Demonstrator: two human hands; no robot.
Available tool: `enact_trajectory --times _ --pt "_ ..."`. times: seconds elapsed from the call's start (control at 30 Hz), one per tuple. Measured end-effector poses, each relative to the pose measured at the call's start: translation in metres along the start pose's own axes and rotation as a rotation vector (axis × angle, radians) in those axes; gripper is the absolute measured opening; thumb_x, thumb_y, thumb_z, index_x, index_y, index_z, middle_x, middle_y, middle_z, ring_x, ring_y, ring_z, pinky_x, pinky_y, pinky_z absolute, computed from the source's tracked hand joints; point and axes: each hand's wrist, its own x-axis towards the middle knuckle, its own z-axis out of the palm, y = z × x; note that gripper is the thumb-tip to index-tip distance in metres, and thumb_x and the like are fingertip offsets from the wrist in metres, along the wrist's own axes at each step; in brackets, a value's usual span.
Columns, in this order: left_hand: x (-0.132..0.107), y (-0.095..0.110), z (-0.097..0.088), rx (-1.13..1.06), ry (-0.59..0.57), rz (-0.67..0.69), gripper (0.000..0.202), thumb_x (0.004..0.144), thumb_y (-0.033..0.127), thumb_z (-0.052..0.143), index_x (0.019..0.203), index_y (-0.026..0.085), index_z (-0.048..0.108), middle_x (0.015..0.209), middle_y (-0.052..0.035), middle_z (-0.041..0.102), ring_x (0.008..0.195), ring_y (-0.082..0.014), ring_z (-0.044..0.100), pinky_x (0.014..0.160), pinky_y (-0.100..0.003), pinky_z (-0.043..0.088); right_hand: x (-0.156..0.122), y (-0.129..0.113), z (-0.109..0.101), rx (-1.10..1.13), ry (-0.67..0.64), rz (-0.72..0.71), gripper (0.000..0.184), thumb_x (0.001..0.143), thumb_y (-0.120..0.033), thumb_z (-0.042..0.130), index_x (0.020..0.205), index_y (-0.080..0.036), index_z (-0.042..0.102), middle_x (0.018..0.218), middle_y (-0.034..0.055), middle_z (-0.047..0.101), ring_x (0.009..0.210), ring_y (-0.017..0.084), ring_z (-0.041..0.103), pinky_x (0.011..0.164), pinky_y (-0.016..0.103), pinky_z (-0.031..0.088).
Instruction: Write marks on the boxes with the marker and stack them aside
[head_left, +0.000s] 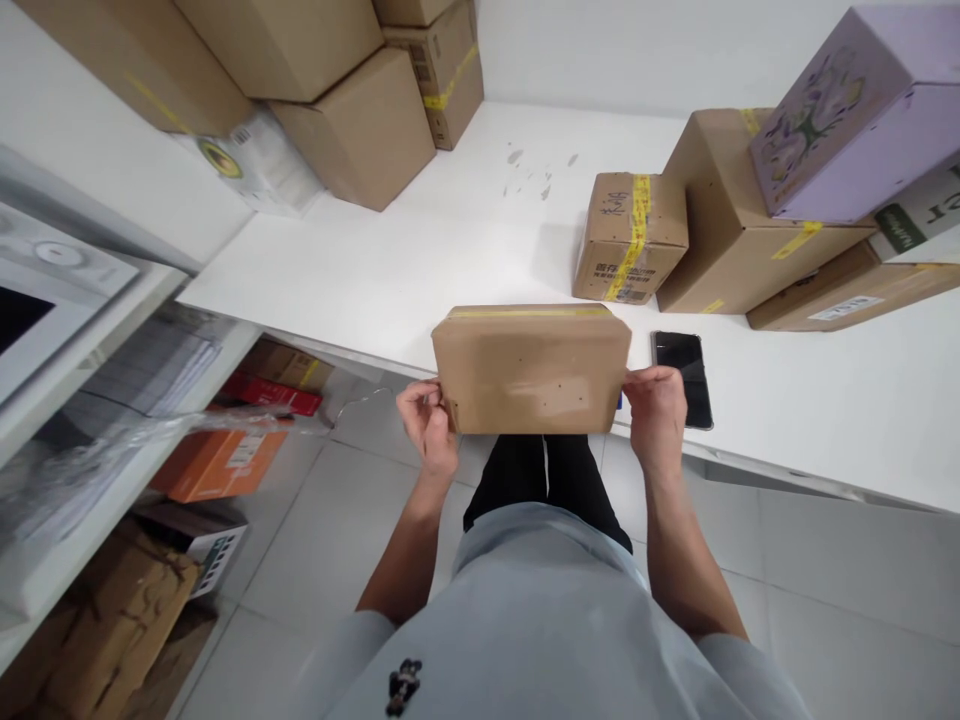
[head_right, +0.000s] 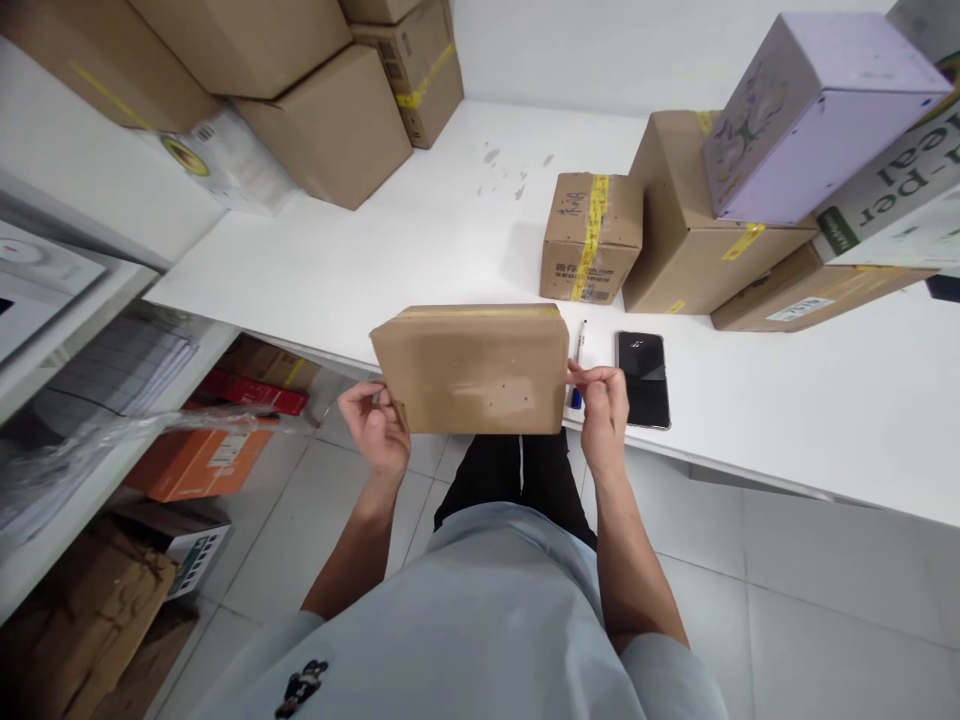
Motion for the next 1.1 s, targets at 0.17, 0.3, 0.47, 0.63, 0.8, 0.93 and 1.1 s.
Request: enact_trajectory --times 0.17,0.3,0.47,0.63,0.8,0.93,1.1 --pt "-0.003 0.003 0.002 0.104 0.003 -0.048 0.050 0.088 0.070 0.050 0.115 0.028 0.055 0.099 -0.0030 0.054 0.089 -0.0181 0.058 0.082 -0.034 0.049 -0.009 -0.021 0.000 -0.243 -0.112 0.045 0.058 0.091 -0.070 0.044 0.134 -0.032 0.052 0.083 0.0009 0.061 0.069 0.020 0.059 0.070 0.041 0.054" --pt "-0.004 0.002 0.006 0.268 0.007 -0.048 0.065 0.089 0.078 0.033 0.119 0.024 0.054 0.108 -0.0074 0.056 0.102 -0.0235 0.060 0.090 -0.038 0.049 -0.015 -0.027 0.006 -0.229 -0.137 0.040 0.055 0.089 -0.064 0.049 0.134 -0.032 0.053 0.092 0.0025 0.062 0.078 0.022 0.062 0.076 0.043 0.055" --pt "0.002 0.012 0.005 0.266 0.000 -0.112 0.062 0.087 0.081 0.035 0.106 0.024 0.051 0.103 -0.0055 0.056 0.102 -0.0226 0.059 0.091 -0.038 0.049 -0.013 -0.034 0.007 -0.181 -0.192 0.073 0.046 0.081 -0.056 0.062 0.120 -0.033 0.053 0.118 0.0045 0.062 0.102 0.025 0.067 0.084 0.042 0.057" --pt "0.007 0.030 0.002 0.244 -0.100 -0.278 0.051 0.088 0.073 0.051 0.103 0.025 0.048 0.103 -0.0038 0.054 0.097 -0.0198 0.059 0.083 -0.034 0.050 -0.019 -0.044 0.013 -0.241 -0.182 0.079 0.048 0.083 -0.053 0.065 0.122 -0.035 0.043 0.131 0.0050 0.057 0.111 0.024 0.065 0.088 0.040 0.057" --pt "0.009 0.038 0.005 0.236 -0.139 -0.327 0.057 0.077 0.062 0.074 0.112 0.027 0.047 0.108 -0.0031 0.052 0.099 -0.0186 0.058 0.082 -0.031 0.051 -0.026 -0.046 0.018 -0.311 -0.201 0.015 0.058 0.086 -0.043 0.058 0.140 -0.039 0.035 0.138 0.0053 0.051 0.118 0.024 0.061 0.095 0.043 0.056" --pt "0.007 0.037 0.004 0.222 -0.133 -0.345 0.054 0.075 0.057 0.076 0.109 0.027 0.046 0.107 -0.0024 0.052 0.097 -0.0188 0.059 0.082 -0.032 0.051 -0.030 -0.047 0.019 -0.348 -0.227 -0.034 0.059 0.086 -0.033 0.055 0.142 -0.039 0.039 0.143 0.0053 0.046 0.128 0.027 0.054 0.106 0.051 0.051" --pt "-0.002 0.034 0.002 0.192 -0.090 -0.329 0.053 0.076 0.055 0.077 0.111 0.026 0.049 0.107 -0.0028 0.054 0.098 -0.0180 0.059 0.083 -0.032 0.052 -0.032 -0.048 0.016 -0.462 -0.192 -0.139 0.041 0.084 -0.029 0.056 0.125 -0.033 0.060 0.127 0.0060 0.051 0.131 0.028 0.046 0.116 0.055 0.041"
